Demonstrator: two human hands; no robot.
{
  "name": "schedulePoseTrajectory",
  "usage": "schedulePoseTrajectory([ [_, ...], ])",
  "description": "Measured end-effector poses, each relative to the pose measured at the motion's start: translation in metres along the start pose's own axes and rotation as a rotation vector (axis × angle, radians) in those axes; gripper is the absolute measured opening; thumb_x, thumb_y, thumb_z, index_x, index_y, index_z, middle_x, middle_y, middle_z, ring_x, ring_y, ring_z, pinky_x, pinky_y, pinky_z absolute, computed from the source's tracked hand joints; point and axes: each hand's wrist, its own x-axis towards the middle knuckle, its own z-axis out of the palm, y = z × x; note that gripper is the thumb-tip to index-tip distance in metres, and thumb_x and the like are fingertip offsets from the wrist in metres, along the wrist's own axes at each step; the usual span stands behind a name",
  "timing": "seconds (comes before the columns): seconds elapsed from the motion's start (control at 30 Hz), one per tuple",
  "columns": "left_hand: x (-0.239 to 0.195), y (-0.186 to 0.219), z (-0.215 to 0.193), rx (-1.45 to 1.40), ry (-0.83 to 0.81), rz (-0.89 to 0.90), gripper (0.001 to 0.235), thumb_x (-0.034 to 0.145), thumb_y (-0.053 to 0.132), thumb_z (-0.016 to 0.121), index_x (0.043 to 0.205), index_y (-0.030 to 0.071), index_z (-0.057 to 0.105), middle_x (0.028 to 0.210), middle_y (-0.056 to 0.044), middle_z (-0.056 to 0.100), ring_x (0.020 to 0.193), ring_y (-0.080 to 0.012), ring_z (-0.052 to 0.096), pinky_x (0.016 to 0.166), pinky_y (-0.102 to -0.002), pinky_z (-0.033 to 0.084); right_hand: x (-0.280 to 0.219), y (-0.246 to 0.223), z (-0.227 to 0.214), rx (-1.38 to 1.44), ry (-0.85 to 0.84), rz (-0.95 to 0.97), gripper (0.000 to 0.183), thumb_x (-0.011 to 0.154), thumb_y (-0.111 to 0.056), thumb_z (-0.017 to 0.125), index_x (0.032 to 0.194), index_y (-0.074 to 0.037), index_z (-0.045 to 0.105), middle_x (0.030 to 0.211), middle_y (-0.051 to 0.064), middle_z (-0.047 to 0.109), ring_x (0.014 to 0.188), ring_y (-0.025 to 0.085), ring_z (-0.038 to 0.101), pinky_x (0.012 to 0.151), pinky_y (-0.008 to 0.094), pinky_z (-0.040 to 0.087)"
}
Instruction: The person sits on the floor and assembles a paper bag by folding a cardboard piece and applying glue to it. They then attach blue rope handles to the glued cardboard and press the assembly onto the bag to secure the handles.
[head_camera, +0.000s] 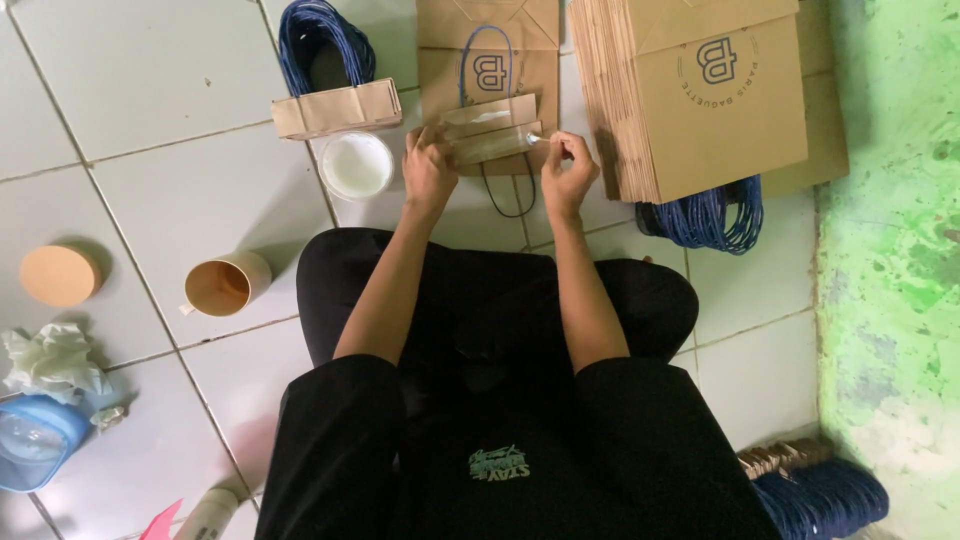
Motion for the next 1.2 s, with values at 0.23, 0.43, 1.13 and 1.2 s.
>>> schedulePoseTrajectory([
  [0.23, -0.001, 0.002, -0.004, -0.023, -0.032, -0.010, 0.012, 0.076, 0.019, 0.086, 0.087, 0.016, 0.081, 0.123, 0.004, 0.062, 0.127, -0.0292, 0.049, 0.082, -0.047, 0.061, -0.004, -0.011, 0.006, 0.067, -0.012, 0.021, 0.017, 0.084, 0.006, 0.074, 0.085, -0.011, 0.077, 0.070, 0.005, 0.075, 0.062, 0.025, 0.073, 0.059, 0.030, 0.059],
  [0.43, 0.001, 0.000, -0.004, -0.040, 0.001, 0.000, 0.010, 0.076, 0.017, 0.086, 0.084, 0.015, 0.081, 0.122, 0.001, 0.065, 0.126, -0.0303, 0.052, 0.081, -0.048, 0.061, -0.003, 0.015, 0.006, -0.009, 0.055, 0.007, 0.018, 0.082, 0.004, 0.074, 0.087, -0.013, 0.076, 0.071, 0.005, 0.074, 0.063, 0.023, 0.073, 0.059, 0.029, 0.058],
  [1.13, 0.000, 0.002, -0.004, -0.008, 0.012, -0.018, 0.009, 0.078, 0.017, 0.083, 0.086, 0.015, 0.080, 0.116, 0.003, 0.067, 0.123, -0.0263, 0.053, 0.079, -0.045, 0.063, -0.007, -0.034, 0.031, 0.277, -0.054, 0.059, 0.008, 0.091, 0.001, 0.074, 0.095, -0.005, 0.078, 0.080, 0.012, 0.078, 0.072, 0.021, 0.076, 0.064, 0.030, 0.059],
  [1.2, 0.000, 0.009, -0.013, 0.005, -0.022, -0.021, 0.012, 0.081, 0.018, 0.082, 0.091, 0.014, 0.079, 0.120, 0.002, 0.066, 0.126, -0.0266, 0.052, 0.080, -0.047, 0.062, 0.006, -0.023, 0.032, 0.223, -0.011, 0.044, 0.008, 0.091, 0.000, 0.076, 0.097, -0.005, 0.078, 0.081, 0.012, 0.079, 0.072, 0.020, 0.076, 0.065, 0.030, 0.059],
])
